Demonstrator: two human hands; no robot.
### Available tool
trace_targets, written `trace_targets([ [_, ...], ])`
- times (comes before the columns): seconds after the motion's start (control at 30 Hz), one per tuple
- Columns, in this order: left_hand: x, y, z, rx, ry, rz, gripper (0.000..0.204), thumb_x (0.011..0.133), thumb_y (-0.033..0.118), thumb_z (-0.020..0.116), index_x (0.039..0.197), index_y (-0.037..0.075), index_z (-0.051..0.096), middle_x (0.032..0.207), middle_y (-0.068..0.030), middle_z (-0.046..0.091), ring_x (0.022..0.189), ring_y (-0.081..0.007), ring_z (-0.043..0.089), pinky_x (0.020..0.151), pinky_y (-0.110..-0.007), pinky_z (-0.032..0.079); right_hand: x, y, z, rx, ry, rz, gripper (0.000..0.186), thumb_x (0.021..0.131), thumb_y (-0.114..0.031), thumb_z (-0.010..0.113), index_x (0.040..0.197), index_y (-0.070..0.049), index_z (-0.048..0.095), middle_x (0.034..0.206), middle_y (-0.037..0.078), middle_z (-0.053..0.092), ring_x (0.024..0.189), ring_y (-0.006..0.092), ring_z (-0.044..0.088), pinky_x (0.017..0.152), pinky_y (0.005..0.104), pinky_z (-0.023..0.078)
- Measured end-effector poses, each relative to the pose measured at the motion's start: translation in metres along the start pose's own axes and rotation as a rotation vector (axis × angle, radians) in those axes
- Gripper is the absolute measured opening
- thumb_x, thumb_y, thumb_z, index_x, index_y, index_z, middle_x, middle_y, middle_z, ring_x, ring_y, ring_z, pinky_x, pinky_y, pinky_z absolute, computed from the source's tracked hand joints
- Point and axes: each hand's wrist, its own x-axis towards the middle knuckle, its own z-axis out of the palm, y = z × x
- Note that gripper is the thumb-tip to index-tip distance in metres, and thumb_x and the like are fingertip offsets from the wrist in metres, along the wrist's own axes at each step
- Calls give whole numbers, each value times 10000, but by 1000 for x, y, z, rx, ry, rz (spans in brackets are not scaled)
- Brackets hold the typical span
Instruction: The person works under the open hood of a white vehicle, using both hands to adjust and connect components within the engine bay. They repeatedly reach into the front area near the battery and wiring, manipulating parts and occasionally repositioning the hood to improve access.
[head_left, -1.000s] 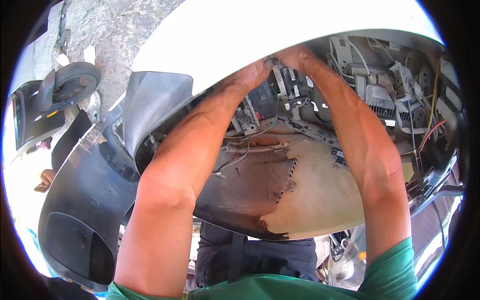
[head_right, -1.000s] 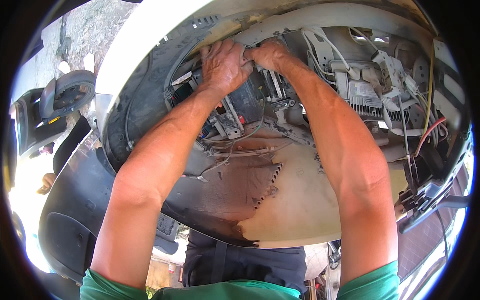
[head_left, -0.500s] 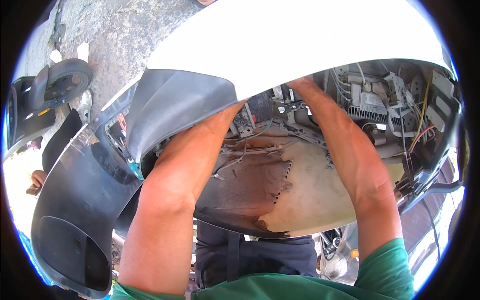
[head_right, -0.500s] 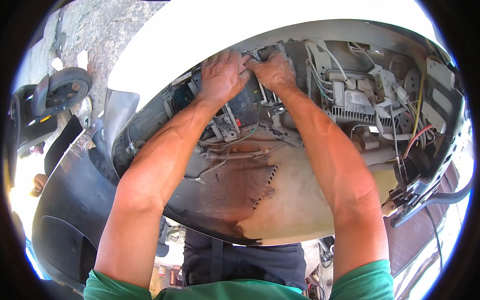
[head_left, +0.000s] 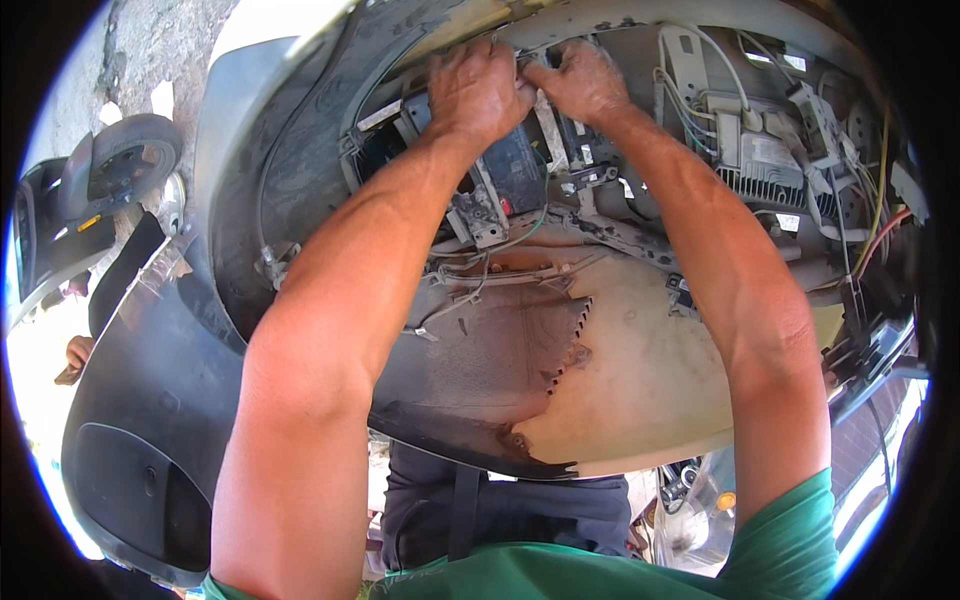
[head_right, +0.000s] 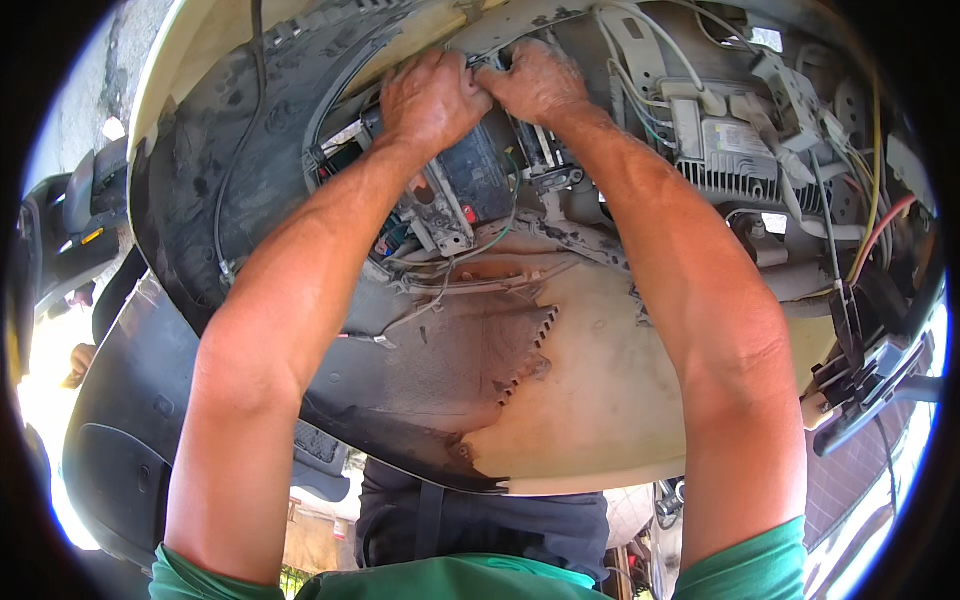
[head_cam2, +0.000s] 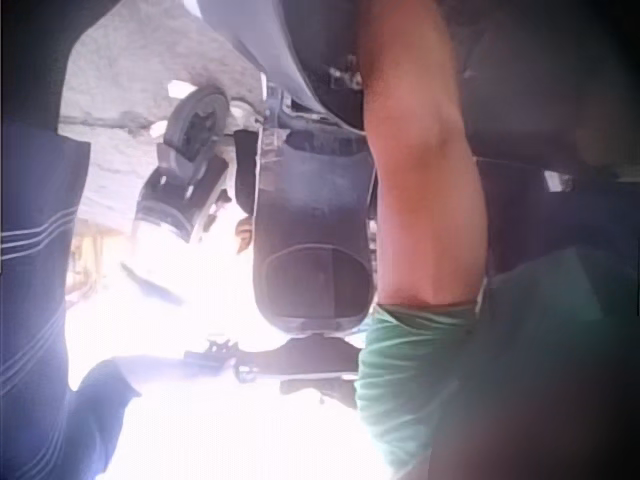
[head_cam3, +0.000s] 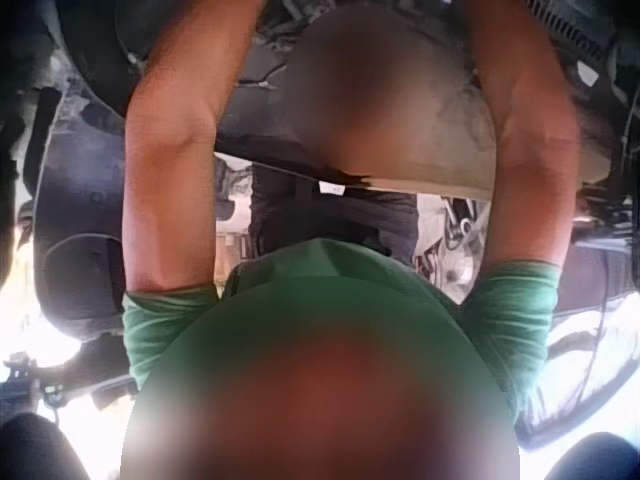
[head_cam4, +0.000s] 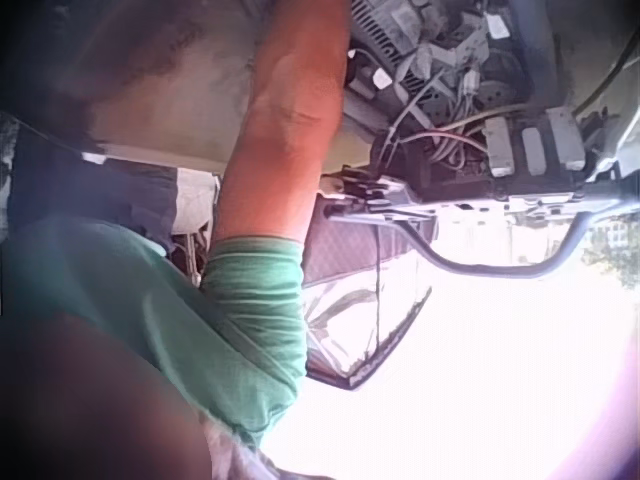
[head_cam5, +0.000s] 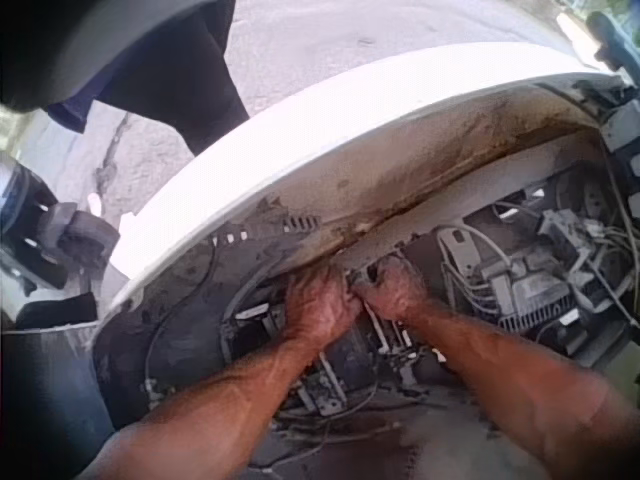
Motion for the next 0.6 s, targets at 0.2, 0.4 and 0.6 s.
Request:
trace_targets([
  [0.2, -7, 2, 7, 38, 108, 119, 317, 783, 316, 711, 961, 56, 676, 1009, -158, 653, 1003, -363, 629, 854, -518, 474, 9, -4, -4, -45, -64, 18, 699, 813, -571, 653, 1173, 27, 692, 1236, 259, 661, 1178, 386, 632, 1021, 460, 483],
  [0.4, -17, -1, 0, -65, 64, 93, 335, 791, 288, 723, 1022, 55, 654, 1023, -141, 623, 1031, -363, 614, 892, -519, 485, 8, -7, -10, -11, -193, 52, 704, 807, -581, 653, 1112, 51, 708, 1179, 291, 674, 1147, 397, 644, 997, 445, 490],
  [0.6, -5, -10, -13, 19, -132, -5, 385, 802, 353, 713, 1049, 61, 667, 1113, -161, 648, 1106, -360, 624, 955, -539, 463, 18, -5, -2, 36, -217, 16, 736, 809, -551, 670, 1105, 123, 684, 1177, 339, 655, 1145, 416, 638, 993, 445, 489],
])
